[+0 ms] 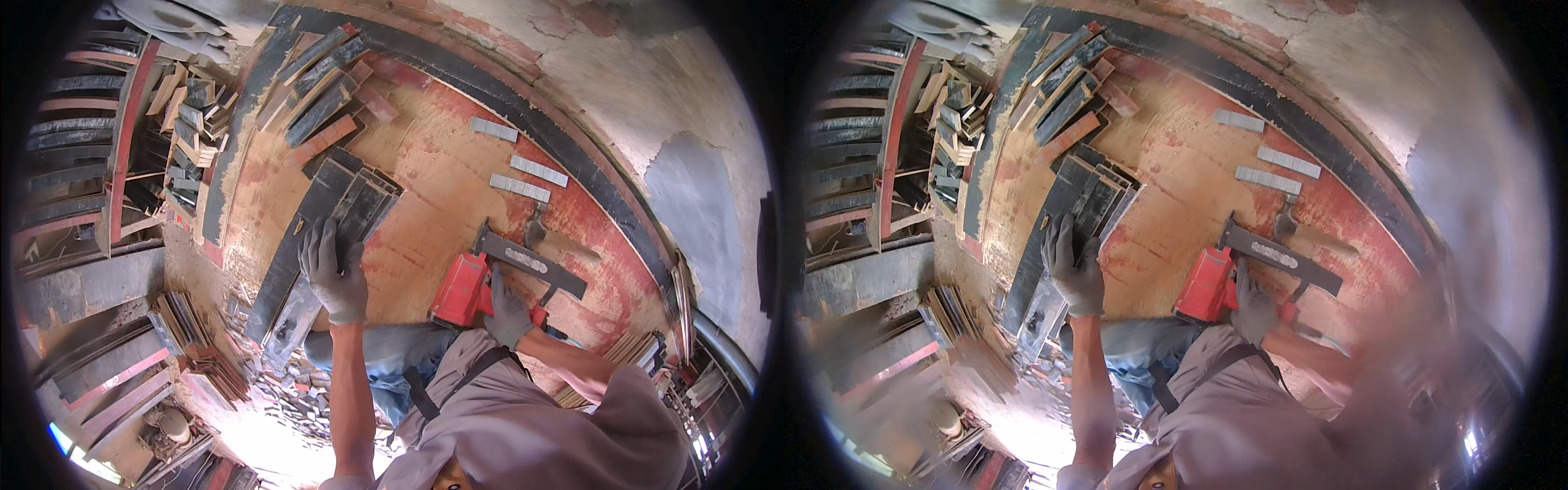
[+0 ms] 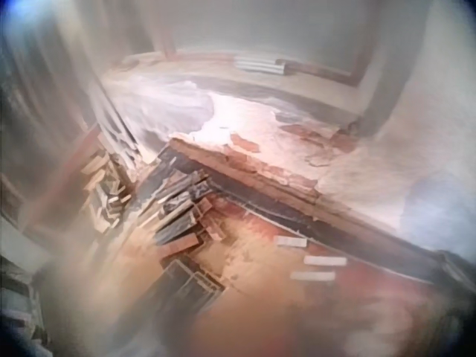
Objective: The person gathers thin wooden strips and places them on a larger wooden board. They then use a red nail gun to fasten the strips to the board, creating a frame-like structure.
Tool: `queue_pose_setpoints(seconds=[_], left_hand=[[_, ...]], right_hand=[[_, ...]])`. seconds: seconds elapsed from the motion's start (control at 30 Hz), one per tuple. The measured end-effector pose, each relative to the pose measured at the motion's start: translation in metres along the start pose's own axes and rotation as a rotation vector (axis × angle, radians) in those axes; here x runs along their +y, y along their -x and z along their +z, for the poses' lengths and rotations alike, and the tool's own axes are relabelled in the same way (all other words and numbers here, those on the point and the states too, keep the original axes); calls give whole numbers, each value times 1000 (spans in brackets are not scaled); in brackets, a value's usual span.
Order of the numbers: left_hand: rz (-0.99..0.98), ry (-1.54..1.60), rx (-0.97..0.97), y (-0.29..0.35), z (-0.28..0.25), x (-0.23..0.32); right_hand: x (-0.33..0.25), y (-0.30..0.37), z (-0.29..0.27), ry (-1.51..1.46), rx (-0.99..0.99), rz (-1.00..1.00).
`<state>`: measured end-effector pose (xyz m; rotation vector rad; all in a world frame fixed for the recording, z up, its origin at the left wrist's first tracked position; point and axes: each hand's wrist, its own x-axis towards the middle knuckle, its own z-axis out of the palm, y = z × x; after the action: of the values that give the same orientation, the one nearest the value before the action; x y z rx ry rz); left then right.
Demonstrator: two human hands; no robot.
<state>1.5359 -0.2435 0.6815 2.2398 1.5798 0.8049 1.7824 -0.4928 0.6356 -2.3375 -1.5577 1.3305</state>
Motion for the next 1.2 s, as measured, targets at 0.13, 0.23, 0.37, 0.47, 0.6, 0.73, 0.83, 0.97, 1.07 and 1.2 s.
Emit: queue_pose_setpoints(seconds=[0.13,0.23,0.37,0.47,0.6,0.73,0.83,0.97,1.07,1.2], left_hand=[[-35,14,-20,-1,0,-1],[-54,18,-33,1,0,-1],[-53,13,-16,1,1,-1],[0,-250,74,-7,-7,21],[-471,118,309,8,-8,28],[-808,363,256,-4,-12,62],[-681,392,83,4,-26,48],[5,-206,-259,-29,-57,33],[294,-376,-445,-55,-67,19],[368,-282,-423,-58,-67,-5]], right_hand=[[-21,16,-57,-96,-90,25],[-26,22,-87,-196,-138,32],[-30,21,-94,-423,-55,35],[-29,17,-87,-498,-39,7],[-13,13,-68,-366,-79,-84],[-18,18,-74,-282,-76,-109],[-23,22,-78,-268,-120,-37],[-30,18,-92,-382,-137,-36],[-13,21,-71,-313,-106,-89],[-10,12,-66,-159,-139,-116]])
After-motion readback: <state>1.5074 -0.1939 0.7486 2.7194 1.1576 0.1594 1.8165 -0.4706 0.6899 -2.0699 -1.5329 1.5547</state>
